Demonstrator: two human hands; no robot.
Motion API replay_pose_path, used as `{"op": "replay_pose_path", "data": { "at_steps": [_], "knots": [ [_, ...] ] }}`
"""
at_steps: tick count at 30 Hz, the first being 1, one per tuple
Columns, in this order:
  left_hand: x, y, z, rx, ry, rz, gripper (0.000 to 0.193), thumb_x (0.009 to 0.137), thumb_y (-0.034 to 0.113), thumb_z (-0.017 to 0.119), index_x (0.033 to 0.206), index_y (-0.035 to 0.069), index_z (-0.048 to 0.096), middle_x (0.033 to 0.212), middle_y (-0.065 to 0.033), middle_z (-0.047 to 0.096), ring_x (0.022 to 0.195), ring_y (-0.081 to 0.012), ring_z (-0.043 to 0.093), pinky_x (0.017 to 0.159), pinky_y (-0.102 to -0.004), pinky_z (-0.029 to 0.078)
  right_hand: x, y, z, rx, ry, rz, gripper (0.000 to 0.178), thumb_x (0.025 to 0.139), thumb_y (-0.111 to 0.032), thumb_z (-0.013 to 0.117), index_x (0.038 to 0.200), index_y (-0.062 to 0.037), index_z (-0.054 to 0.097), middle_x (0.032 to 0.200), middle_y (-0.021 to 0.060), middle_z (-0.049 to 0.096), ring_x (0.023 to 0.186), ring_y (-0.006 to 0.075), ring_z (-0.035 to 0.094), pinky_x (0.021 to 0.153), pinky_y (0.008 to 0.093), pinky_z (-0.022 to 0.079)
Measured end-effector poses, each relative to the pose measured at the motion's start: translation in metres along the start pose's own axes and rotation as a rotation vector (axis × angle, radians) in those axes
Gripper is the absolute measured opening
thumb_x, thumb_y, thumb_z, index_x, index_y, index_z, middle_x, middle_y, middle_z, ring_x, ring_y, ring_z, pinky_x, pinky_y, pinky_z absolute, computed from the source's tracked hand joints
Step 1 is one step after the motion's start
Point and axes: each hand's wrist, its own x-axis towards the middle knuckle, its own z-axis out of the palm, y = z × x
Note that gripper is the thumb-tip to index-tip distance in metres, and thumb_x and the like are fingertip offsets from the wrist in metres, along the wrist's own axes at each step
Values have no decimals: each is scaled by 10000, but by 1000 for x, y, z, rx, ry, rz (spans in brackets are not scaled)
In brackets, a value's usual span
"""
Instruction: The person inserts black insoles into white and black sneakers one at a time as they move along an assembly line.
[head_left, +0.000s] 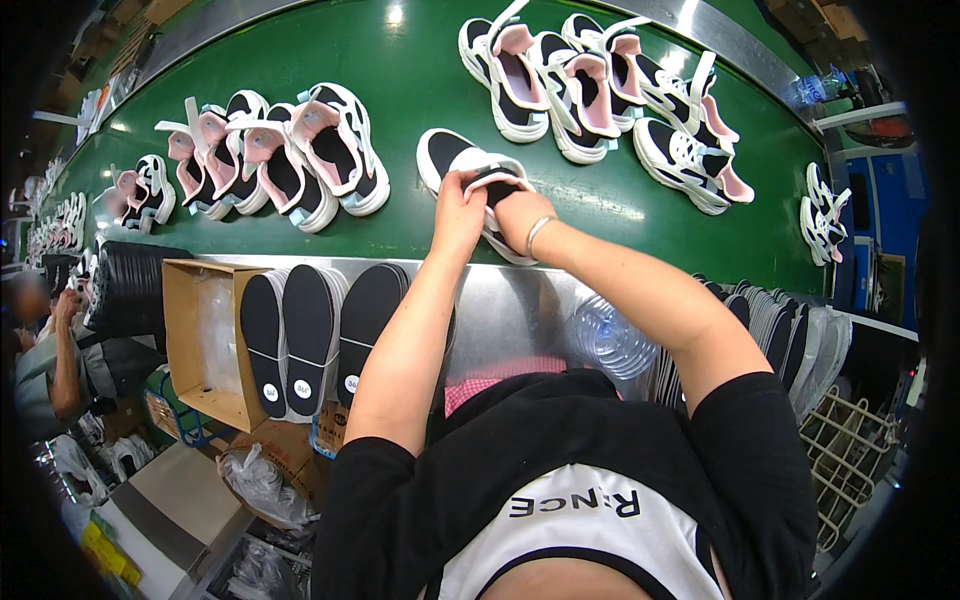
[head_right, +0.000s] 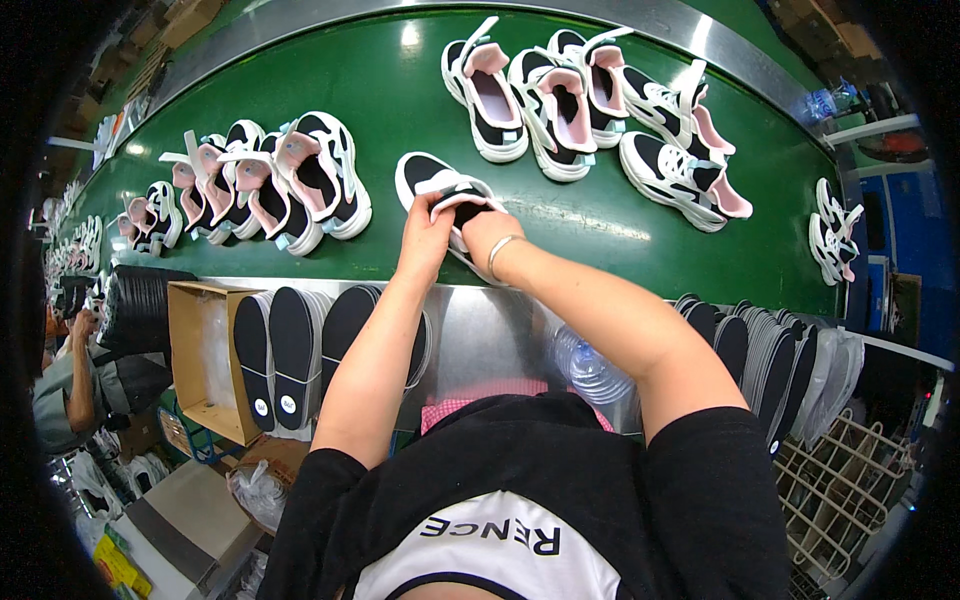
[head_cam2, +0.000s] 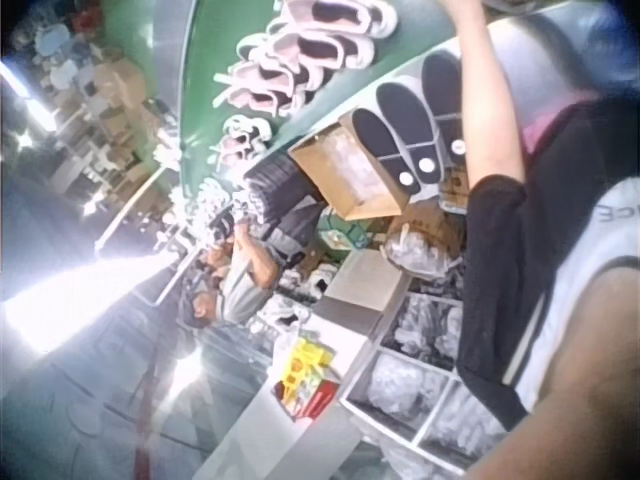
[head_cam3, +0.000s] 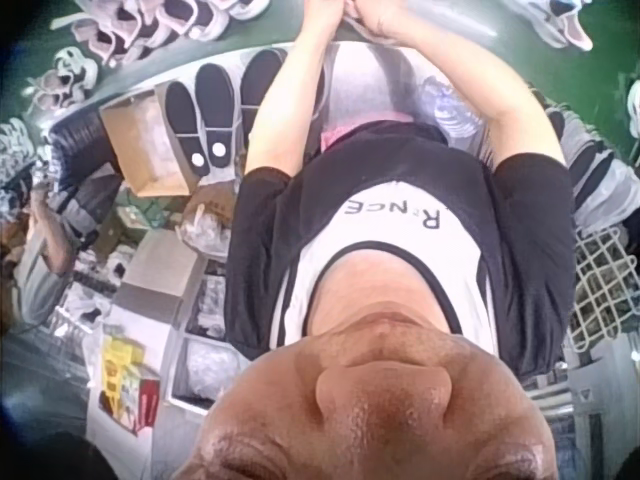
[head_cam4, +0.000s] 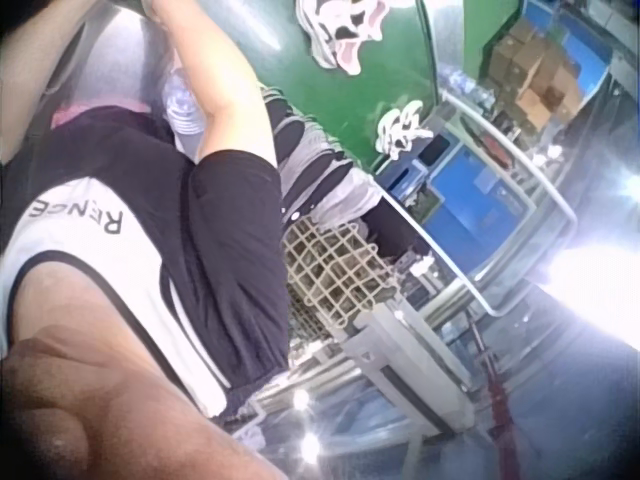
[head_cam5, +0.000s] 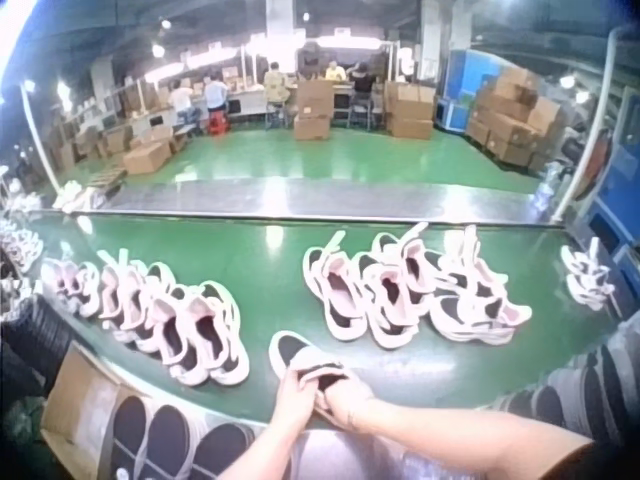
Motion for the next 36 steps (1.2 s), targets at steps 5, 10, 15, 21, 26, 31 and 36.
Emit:
{"op": "replay_pose_path", "data": {
  "at_steps": [5, 10, 15, 21, 26, 31, 36],
  "knots": [
    [-4, 15, -9, 165, -104, 48, 422, 603, 8, 500, 1016, -47, 439, 1005, -143, 473, 933, -219, 470, 812, -281, 378, 6, -4, -10, -12, -106, -130, 193, 723, -181, 515, 837, -71, 625, 881, 140, 612, 856, 267, 580, 779, 350, 435],
    [-1, 14, -15, 19, -123, -38, 425, 607, 8, 509, 1023, -41, 440, 994, -140, 483, 944, -214, 473, 831, -281, 373, 26, -6, -11, -186, -420, -127, 499, 792, -412, 364, 1230, -172, 391, 1298, 76, 354, 1222, 212, 291, 994, 313, 227],
    [-4, 22, -14, 79, -104, -64, 419, 605, 13, 517, 1015, -38, 444, 979, -134, 489, 933, -207, 475, 828, -281, 374, 31, -14, -4, -209, -285, -10, 509, 778, -383, 405, 1238, -167, 384, 1295, 51, 368, 1180, 178, 364, 983, 293, 241],
    [-6, 26, -11, 110, -94, 31, 383, 593, -3, 510, 971, -44, 460, 969, -142, 467, 909, -237, 491, 811, -301, 393, 24, -6, 5, -305, -174, -81, 471, 802, -372, 377, 1228, -173, 408, 1258, 43, 419, 1162, 191, 388, 977, 296, 247],
    [-6, 27, -8, 222, -14, 56, 389, 612, 43, 511, 985, -57, 462, 979, -162, 477, 903, -253, 495, 804, -302, 392, 17, -7, -8, -271, -457, -105, 412, 733, -275, 477, 1121, -144, 519, 1083, 60, 548, 1024, 208, 504, 940, 398, 253],
    [-2, 10, -8, 228, -7, 113, 314, 616, 1, 506, 927, -36, 480, 924, -176, 475, 856, -310, 502, 757, -341, 418, -20, -5, -30, -131, -580, -55, 282, 687, -158, 499, 929, -57, 603, 918, 119, 612, 917, 226, 569, 897, 538, 192],
    [1, 5, -2, 239, 33, 82, 306, 606, -7, 500, 910, -37, 477, 896, -176, 480, 815, -303, 515, 720, -339, 427, -19, 0, -14, -195, -533, -135, 290, 672, -133, 486, 936, -78, 593, 924, 94, 615, 890, 208, 579, 858, 473, 242]
  ]
}}
